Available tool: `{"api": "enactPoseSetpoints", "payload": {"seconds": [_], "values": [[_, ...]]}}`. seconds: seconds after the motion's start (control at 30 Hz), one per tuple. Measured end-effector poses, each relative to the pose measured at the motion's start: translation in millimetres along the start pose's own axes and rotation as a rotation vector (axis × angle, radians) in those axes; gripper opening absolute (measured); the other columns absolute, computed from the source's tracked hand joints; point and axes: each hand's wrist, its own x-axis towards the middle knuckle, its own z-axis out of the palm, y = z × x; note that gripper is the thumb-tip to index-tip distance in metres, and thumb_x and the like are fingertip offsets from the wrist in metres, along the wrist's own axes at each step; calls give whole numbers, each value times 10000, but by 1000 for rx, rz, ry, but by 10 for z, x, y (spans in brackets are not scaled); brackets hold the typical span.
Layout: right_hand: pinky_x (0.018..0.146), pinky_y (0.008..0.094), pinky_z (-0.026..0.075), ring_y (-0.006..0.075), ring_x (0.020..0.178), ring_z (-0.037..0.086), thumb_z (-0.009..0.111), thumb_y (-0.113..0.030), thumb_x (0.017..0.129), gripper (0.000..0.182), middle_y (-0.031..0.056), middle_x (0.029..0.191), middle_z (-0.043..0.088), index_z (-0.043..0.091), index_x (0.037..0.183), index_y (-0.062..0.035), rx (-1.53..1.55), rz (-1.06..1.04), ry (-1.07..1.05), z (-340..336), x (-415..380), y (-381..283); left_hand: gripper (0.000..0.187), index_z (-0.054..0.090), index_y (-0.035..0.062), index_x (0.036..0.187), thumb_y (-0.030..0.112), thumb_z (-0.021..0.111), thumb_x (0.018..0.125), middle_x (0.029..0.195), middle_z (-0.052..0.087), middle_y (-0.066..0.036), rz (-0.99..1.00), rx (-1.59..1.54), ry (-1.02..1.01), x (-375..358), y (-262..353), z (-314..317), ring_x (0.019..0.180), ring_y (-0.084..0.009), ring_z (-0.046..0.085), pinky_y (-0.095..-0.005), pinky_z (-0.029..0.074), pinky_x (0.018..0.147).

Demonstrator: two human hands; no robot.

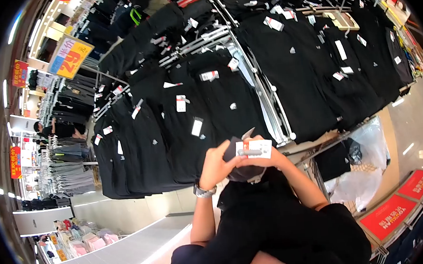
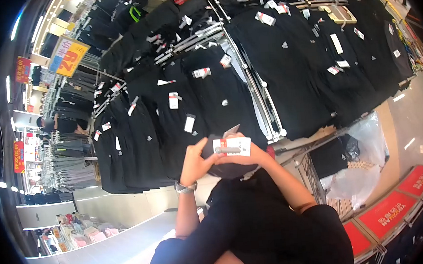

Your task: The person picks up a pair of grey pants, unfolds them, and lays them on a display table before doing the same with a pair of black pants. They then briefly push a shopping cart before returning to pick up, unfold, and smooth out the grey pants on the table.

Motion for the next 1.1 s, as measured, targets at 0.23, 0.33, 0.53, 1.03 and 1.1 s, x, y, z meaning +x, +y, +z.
{"api": "enactPoseSetpoints", "payload": {"seconds": [0.23, 0.33, 0.53, 1.03, 1.1], "values": [[826, 319, 498, 186, 896, 648, 839, -281, 723, 370, 55, 961, 706, 697, 988, -65, 129, 357, 105, -85, -41, -138, 485, 522, -13, 1116, 219, 781, 778, 686, 659, -118, -6, -177, -370, -8, -421, -187, 536, -199, 660, -281, 493, 539], [855, 319, 485, 195, 889, 649, 847, -297, 711, 380, 41, 970, 708, 706, 981, -71, -32, 277, 172, -155, -72, -130, 449, 575, -27, 1074, 221, 783, 762, 693, 660, -136, 2, -322, -461, -203, -987, -36, 561, -245, 661, -292, 497, 555], [734, 253, 487, 85, 800, 608, 843, -184, 739, 323, -3, 868, 666, 656, 964, -48, 127, 550, 405, -182, -141, -45, 345, 653, -19, 1016, 159, 772, 746, 747, 682, -132, -106, -159, -524, -461, -1380, -513, 589, -188, 631, -264, 478, 595], [813, 265, 466, 93, 857, 570, 793, -102, 744, 398, 26, 918, 645, 618, 1087, -2, 7, 279, 321, -420, 249, -301, 192, 661, -18, 874, 119, 744, 769, 726, 670, -147, -40, 31, 55, -453, -1434, -1238, 665, -251, 685, -284, 504, 628], [834, 262, 464, 92, 894, 569, 783, -93, 750, 448, 25, 954, 645, 597, 1147, -3, 44, 323, 325, -425, 256, -295, 195, 660, -19, 870, 119, 748, 764, 725, 670, -143, -40, 31, 105, -446, -1428, -1210, 663, -244, 685, -282, 504, 631]]}}
